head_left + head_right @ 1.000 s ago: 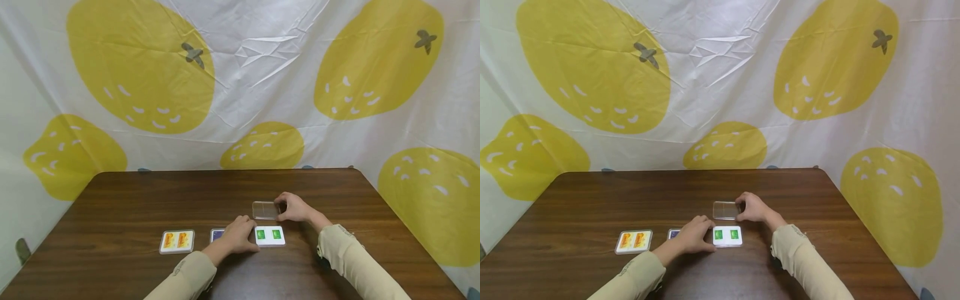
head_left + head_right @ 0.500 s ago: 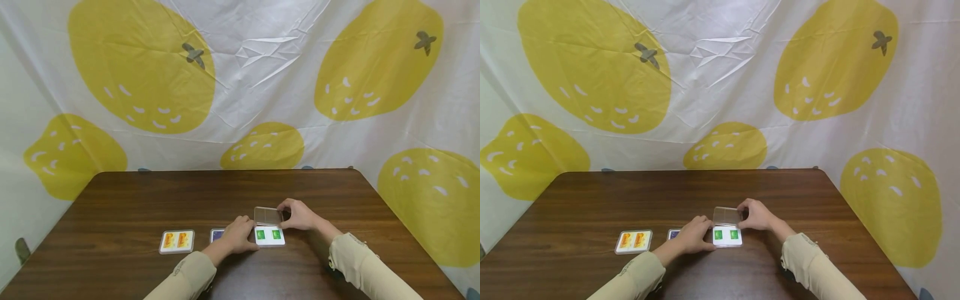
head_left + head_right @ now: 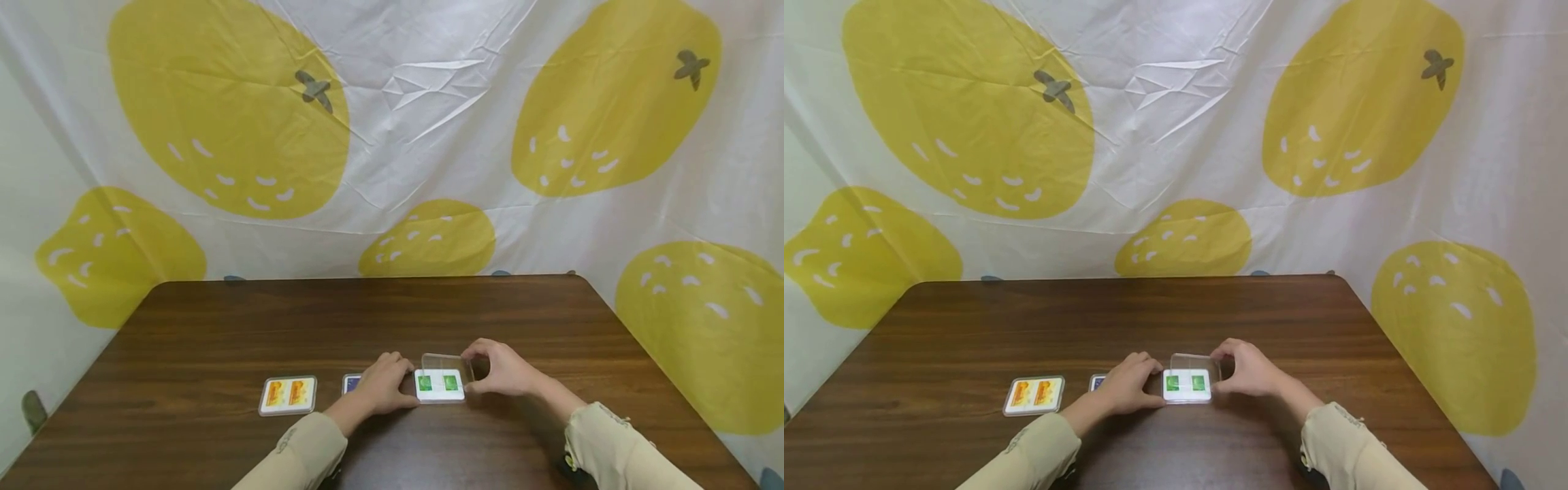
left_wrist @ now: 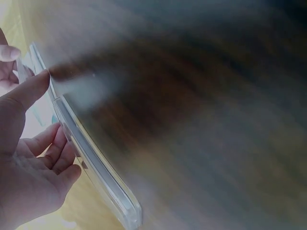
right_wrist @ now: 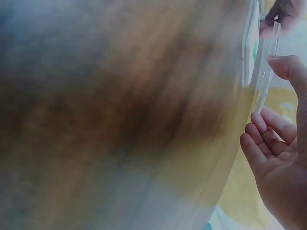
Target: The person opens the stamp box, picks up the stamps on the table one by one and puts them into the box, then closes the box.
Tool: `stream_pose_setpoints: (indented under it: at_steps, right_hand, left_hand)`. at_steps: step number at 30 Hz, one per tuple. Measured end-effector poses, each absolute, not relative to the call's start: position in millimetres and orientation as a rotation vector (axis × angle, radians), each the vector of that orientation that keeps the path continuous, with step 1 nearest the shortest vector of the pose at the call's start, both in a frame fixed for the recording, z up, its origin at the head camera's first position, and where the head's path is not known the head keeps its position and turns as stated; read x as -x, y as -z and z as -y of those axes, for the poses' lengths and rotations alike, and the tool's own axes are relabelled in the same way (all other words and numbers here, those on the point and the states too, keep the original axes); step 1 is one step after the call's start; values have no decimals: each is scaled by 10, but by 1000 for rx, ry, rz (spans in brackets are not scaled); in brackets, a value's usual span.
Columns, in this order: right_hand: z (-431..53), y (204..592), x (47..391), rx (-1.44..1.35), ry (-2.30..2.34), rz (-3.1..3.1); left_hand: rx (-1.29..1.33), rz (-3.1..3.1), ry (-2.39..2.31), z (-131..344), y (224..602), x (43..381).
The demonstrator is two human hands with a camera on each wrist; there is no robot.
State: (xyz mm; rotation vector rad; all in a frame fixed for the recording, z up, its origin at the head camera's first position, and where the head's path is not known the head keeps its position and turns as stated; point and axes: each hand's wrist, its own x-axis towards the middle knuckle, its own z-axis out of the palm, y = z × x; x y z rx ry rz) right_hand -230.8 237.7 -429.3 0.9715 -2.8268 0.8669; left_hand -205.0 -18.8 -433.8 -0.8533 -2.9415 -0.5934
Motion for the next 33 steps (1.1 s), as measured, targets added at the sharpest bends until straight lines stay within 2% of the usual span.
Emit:
stream_pose_setpoints:
  at_steps: [10, 33]
  right_hand:
    - [-2318, 4399, 2257, -1058, -925, 2809]
    - [-2189, 4389, 2233, -1050, -668, 2808]
  left_hand:
    - [859, 2934, 603, 198, 4316, 2029]
    - [858, 2950, 608, 186, 4342, 2058]
